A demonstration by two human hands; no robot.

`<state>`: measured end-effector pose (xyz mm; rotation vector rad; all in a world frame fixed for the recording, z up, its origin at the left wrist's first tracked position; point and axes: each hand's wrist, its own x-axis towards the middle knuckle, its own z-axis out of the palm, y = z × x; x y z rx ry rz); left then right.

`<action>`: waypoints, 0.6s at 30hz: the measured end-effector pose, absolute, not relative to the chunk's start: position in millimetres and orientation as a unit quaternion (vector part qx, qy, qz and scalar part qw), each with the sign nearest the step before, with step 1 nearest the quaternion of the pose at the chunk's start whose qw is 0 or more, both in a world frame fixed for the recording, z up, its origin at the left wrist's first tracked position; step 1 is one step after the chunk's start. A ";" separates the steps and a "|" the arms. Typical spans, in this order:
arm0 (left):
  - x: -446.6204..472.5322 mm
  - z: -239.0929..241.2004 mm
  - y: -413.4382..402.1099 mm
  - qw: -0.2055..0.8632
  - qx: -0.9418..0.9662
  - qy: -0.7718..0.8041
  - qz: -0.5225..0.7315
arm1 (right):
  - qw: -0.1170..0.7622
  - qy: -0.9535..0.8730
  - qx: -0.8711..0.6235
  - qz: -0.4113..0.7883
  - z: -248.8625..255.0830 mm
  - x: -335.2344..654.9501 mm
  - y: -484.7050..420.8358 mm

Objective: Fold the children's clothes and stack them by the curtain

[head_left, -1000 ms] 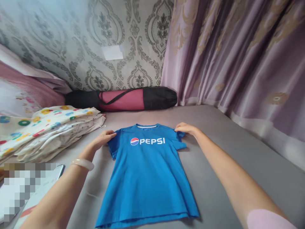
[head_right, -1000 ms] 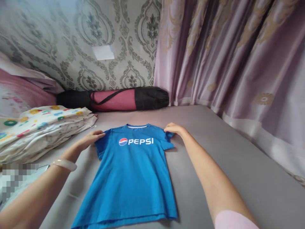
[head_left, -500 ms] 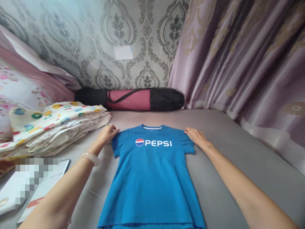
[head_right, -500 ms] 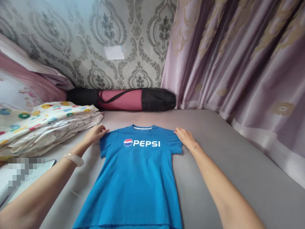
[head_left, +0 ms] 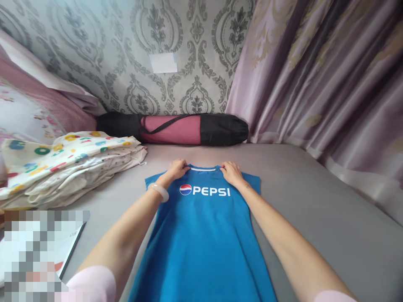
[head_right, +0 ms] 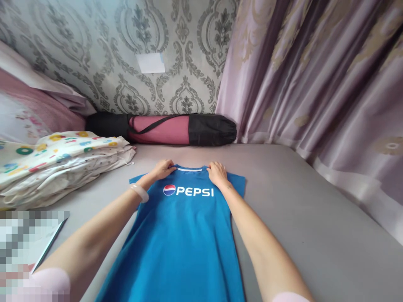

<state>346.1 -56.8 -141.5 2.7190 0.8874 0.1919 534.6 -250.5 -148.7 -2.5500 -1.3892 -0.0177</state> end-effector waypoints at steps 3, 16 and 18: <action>343.1 -147.9 -60.2 0.123 0.947 0.276 0.105 | 0.121 -0.495 -0.859 -0.041 -153.3 532.0 -251.4; 346.4 -142.8 -53.9 -0.026 0.957 0.282 0.068 | 0.095 -0.523 -0.847 -0.022 -141.1 567.3 -244.5; 331.0 -137.6 -56.6 -0.033 0.947 0.303 0.101 | 0.122 -0.466 -0.876 0.022 -140.0 584.6 -262.2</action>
